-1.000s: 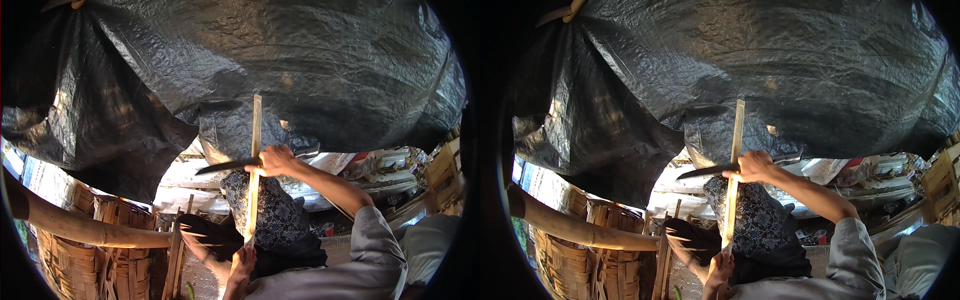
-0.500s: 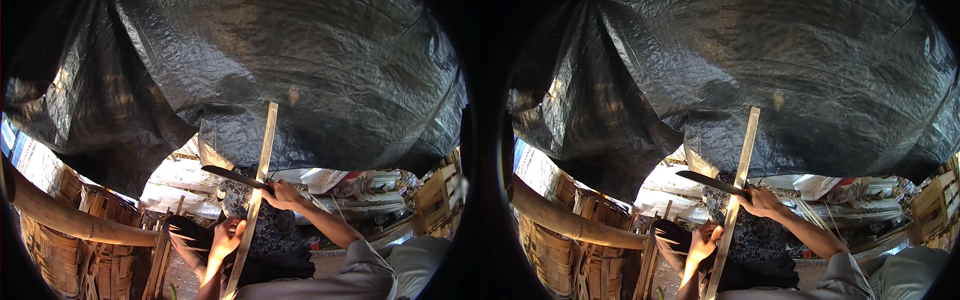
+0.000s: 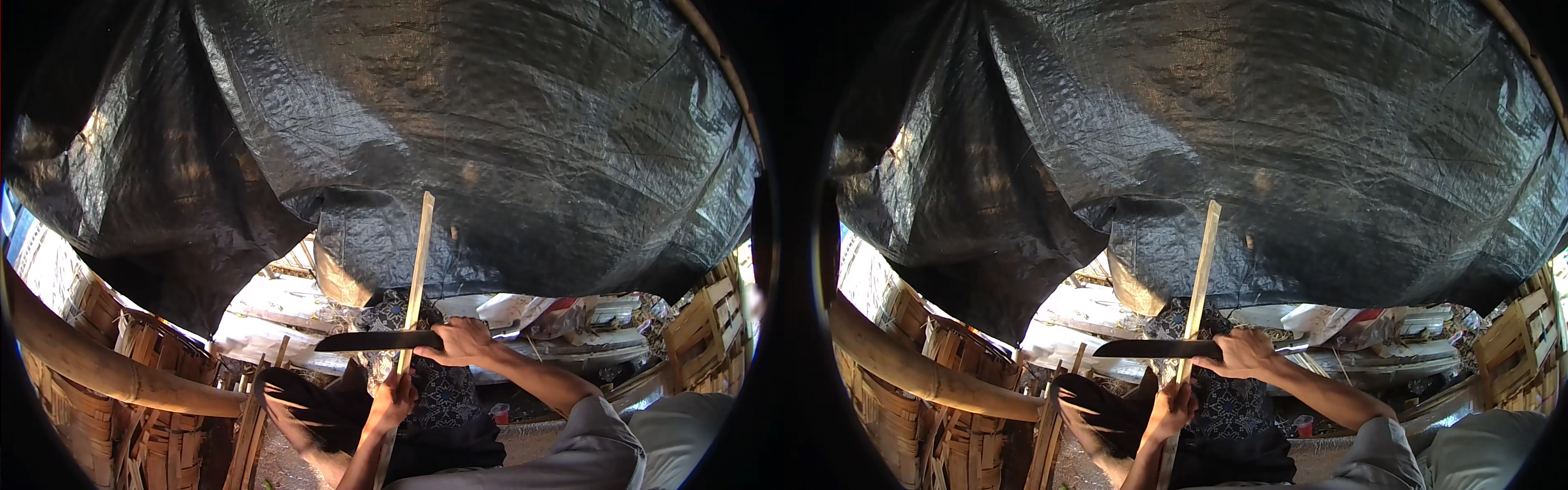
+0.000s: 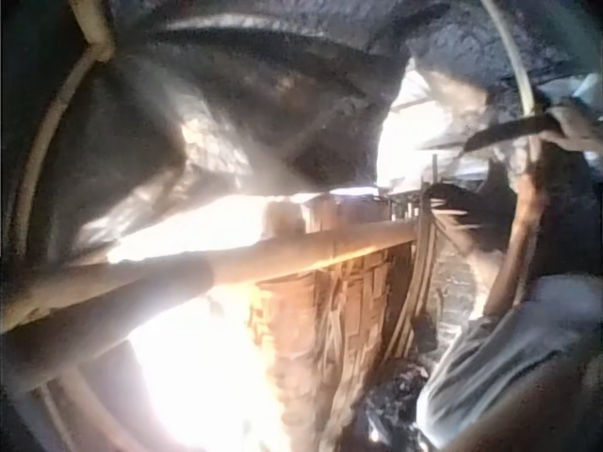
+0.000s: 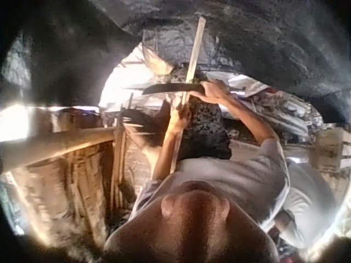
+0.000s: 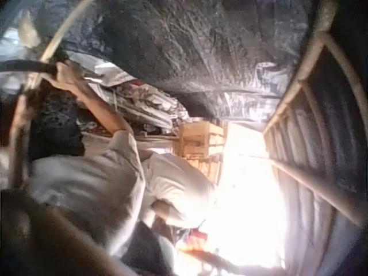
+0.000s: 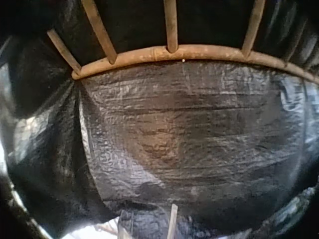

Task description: The person shapes and splits bamboo strips using a knife, holding each piece by hand and slicing along its length with the blade.

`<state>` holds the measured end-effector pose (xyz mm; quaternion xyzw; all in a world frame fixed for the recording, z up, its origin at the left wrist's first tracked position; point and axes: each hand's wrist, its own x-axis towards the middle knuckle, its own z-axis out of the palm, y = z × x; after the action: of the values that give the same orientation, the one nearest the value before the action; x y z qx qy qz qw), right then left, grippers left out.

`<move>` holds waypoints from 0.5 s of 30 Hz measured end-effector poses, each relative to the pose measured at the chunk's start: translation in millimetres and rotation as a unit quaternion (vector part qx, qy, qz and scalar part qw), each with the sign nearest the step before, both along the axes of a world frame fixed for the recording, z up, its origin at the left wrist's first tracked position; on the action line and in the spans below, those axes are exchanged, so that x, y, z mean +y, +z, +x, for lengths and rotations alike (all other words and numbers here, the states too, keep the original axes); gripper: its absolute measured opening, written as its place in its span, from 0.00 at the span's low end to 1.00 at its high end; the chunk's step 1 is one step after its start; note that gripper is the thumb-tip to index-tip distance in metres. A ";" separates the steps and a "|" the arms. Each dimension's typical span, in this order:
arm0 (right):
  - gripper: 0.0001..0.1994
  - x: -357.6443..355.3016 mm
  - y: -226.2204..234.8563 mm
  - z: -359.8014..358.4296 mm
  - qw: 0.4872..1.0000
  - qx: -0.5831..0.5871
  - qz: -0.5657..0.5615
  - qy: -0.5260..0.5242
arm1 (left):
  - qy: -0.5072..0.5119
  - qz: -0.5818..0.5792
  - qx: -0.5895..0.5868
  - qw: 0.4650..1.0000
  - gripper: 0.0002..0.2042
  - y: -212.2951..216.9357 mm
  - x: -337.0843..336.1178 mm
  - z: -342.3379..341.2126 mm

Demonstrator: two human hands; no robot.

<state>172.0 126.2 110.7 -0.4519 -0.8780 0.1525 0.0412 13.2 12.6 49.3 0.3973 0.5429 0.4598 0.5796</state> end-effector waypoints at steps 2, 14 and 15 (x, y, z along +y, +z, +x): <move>0.37 2.2 -8.2 2.4 0.999 0.022 0.042 0.014 | 0.016 0.086 0.086 0.992 0.07 -21.8 -0.4 3.8; 0.38 83.3 -27.2 12.6 0.991 0.060 0.098 -0.072 | 0.034 0.146 0.248 0.957 0.04 -23.8 -6.4 9.6; 0.39 70.0 -20.1 6.6 0.998 0.039 0.035 -0.020 | 0.055 0.185 0.266 0.944 0.04 -34.6 -11.4 5.0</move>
<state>178.5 196.2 90.6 -0.4612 -0.8714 0.1380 0.0943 18.2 1.2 14.7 0.5748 0.6041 0.4606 0.3040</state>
